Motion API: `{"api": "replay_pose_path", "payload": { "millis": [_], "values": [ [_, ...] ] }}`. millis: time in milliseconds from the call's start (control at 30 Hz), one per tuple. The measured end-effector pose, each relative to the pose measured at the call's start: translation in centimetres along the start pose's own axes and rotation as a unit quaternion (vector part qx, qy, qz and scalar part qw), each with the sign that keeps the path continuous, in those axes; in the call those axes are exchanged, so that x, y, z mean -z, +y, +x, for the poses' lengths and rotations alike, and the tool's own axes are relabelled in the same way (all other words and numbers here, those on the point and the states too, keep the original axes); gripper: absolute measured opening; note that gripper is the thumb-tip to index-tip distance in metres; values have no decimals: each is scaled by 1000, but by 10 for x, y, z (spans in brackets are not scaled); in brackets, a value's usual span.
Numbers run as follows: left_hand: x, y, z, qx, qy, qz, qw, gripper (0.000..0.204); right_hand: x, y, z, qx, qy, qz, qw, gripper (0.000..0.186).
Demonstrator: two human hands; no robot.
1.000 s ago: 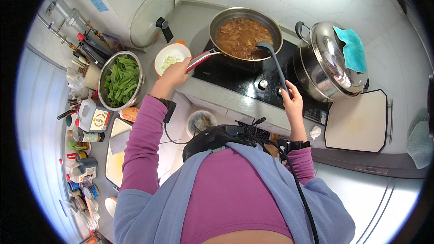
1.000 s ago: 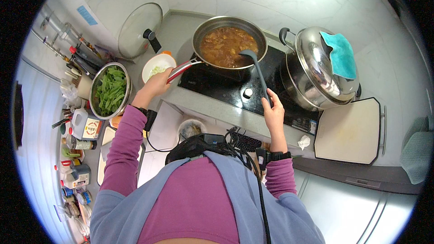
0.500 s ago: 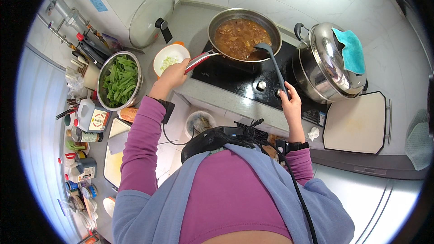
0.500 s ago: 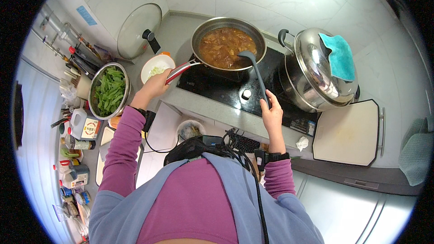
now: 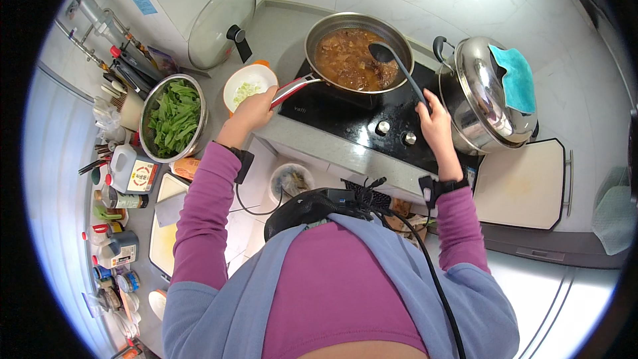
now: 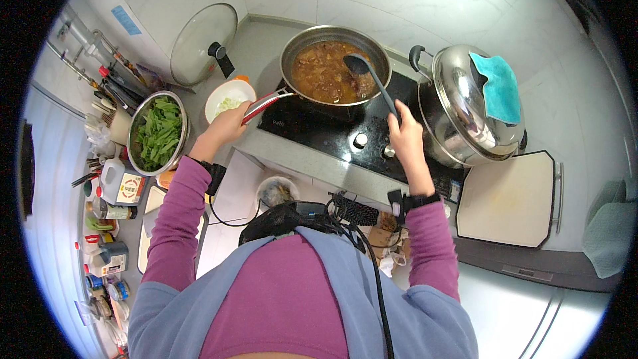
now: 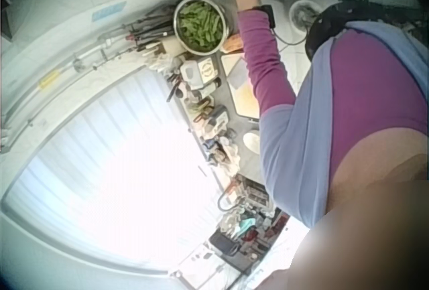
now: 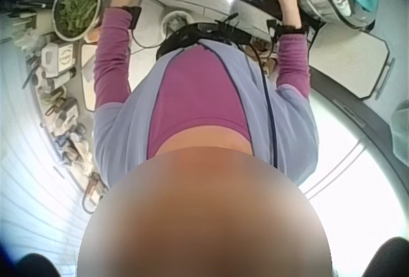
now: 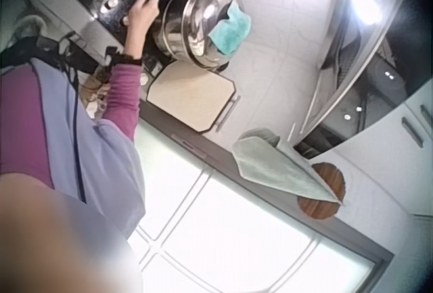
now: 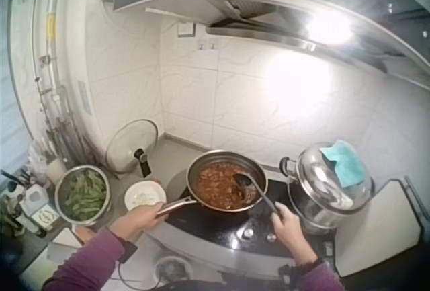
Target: The person stirs a simmering stew in a pan on the stove using a ladle. They then walk to the sink area and pick up a white plate from a stack of dishes.
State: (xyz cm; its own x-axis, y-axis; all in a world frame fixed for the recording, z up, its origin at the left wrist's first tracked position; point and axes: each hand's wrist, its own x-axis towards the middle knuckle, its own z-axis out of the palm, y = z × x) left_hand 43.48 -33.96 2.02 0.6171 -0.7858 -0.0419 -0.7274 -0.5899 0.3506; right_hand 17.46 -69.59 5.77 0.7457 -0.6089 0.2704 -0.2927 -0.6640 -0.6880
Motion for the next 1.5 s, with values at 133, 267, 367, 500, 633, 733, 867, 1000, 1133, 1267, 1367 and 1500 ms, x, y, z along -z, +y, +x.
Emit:
{"api": "replay_pose_path", "payload": {
  "millis": [133,267,367,500,633,733,867,1000,1133,1267,1367,1500],
  "values": [
    [0,0,0,-5,5,2,1000,47,-20,-4,73,94,-12,-14,995,36],
    [0,1,-1,-6,9,1,1000,44,-45,-11,131,155,-41,-123,979,36],
    [1,4,-1,10,4,-2,1000,44,-61,-15,151,157,-67,-191,967,36],
    [2,6,-5,20,4,-17,1000,50,-77,-12,157,168,-67,-216,959,35],
    [4,7,-3,23,-8,-14,1000,51,-79,-11,150,116,-108,-125,979,34],
    [5,9,-4,18,6,-8,1000,50,-68,-20,152,-69,-214,-7,974,35],
    [5,11,-5,10,9,9,1000,46,-47,-27,135,-226,-263,265,900,21],
    [5,8,-5,1,16,0,1000,46,-31,-30,119,-320,-275,391,818,15],
    [2,5,-4,-17,32,-4,999,45,-17,-30,100,-385,-243,430,780,17],
    [2,4,-3,-9,23,-1,1000,45,-3,-29,79,-371,-248,450,774,18],
    [3,4,-3,-4,16,5,1000,46,3,-29,65,-331,-253,436,798,20],
    [3,5,-3,-8,21,-3,1000,48,5,-26,53,-306,-248,424,816,29]
  ]
}}
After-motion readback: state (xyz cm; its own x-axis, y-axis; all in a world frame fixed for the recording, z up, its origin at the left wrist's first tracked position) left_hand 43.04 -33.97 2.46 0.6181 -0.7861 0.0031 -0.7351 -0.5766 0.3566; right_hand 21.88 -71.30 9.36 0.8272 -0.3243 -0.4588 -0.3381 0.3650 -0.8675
